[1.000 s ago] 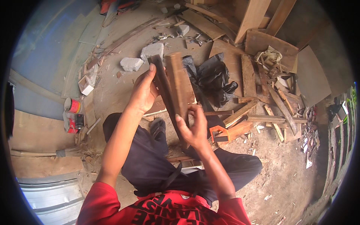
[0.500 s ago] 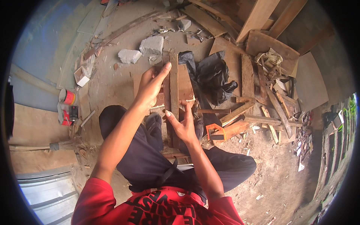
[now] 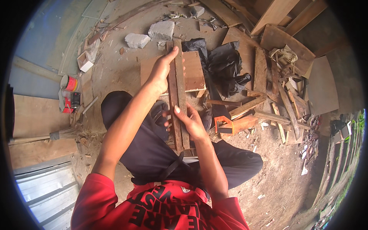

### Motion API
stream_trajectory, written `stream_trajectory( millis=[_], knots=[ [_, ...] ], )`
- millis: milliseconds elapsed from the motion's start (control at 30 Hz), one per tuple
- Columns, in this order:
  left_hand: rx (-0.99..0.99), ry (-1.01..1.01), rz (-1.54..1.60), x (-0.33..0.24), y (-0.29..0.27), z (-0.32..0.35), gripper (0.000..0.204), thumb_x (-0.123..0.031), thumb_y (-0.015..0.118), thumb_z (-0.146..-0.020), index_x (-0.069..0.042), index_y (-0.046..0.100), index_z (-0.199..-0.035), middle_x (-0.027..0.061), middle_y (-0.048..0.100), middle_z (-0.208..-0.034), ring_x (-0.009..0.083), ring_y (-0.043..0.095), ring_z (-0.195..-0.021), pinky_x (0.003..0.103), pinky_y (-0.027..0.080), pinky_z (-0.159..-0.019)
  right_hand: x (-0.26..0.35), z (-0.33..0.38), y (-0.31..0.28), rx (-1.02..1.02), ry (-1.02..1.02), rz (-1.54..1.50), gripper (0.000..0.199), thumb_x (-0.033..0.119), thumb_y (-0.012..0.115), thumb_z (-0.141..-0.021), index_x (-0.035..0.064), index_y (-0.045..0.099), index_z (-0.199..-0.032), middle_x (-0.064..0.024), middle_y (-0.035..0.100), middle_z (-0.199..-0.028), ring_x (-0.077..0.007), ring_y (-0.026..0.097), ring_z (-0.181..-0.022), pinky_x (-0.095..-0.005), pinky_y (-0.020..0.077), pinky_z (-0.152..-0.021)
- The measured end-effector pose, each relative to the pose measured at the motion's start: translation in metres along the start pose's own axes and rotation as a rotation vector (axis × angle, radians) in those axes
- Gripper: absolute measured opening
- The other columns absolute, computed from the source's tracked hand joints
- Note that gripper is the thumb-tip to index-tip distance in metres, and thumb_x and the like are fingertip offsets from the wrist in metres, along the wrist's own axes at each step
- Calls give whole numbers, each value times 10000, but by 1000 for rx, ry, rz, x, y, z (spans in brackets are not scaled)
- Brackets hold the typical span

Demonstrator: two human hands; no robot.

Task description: The person sits on the floor and uses a hammer to repeatedly strike a piece of wood, breaking it into smaller pieces. The person handles the wood pieces and continues to break them down.

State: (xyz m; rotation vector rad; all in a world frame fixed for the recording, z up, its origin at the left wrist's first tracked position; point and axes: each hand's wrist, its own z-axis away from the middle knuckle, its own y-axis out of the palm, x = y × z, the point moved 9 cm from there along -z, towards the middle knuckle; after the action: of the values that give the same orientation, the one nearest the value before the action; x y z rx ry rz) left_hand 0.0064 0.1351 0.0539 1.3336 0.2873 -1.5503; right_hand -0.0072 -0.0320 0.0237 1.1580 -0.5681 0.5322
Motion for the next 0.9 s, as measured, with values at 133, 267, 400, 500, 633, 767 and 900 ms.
stream_trajectory(
  millis=[133,267,400,500,633,767,900],
  knots=[
    [33,0,67,-12,-3,12,439,-501,655,-890,-115,600,-1090,52,686,-1009,160,627,-853,344,461,-789,-16,12,-3,37,52,69,364,212,653,-949,2,489,-1198,-158,673,-916,-222,685,-719,-356,584,-615],
    [-15,-23,63,-14,-6,29,454,-494,653,-895,-115,605,-1142,49,676,-1023,154,616,-865,343,477,-784,-23,19,1,71,74,50,395,211,686,-927,6,485,-1199,-143,669,-903,-215,679,-709,-351,581,-614],
    [31,-57,50,-13,-1,43,475,-474,667,-893,-96,606,-1174,37,632,-987,144,599,-817,334,506,-706,-30,29,1,106,50,91,437,183,727,-894,11,479,-1209,-135,658,-893,-218,671,-745,-358,575,-658],
    [46,141,-144,-18,7,50,458,-460,692,-886,-66,611,-1105,34,627,-901,125,608,-755,293,500,-680,-39,26,-16,88,-34,482,556,116,793,-820,6,466,-1256,-105,653,-960,-169,643,-860,-318,545,-792],
    [135,442,-272,-28,31,67,259,-310,693,-925,-66,610,-940,-44,570,-799,45,517,-732,244,434,-660,-40,14,-37,-153,-170,653,538,87,787,-823,-2,467,-1246,-52,617,-1023,-113,577,-947,-279,501,-839],
    [173,438,-263,-25,41,70,215,-236,697,-922,-45,600,-913,-19,597,-764,59,564,-697,250,469,-649,-47,4,-65,-189,-262,675,596,55,735,-773,-59,463,-1291,-149,681,-1032,-181,637,-941,-337,509,-855],
    [197,390,-192,-16,34,69,190,-198,705,-912,-46,595,-889,-7,611,-759,72,594,-691,261,493,-643,-51,2,-74,-179,-231,797,496,34,756,-809,-7,480,-1220,-49,618,-1016,-124,580,-934,-290,489,-852]
  ],
)
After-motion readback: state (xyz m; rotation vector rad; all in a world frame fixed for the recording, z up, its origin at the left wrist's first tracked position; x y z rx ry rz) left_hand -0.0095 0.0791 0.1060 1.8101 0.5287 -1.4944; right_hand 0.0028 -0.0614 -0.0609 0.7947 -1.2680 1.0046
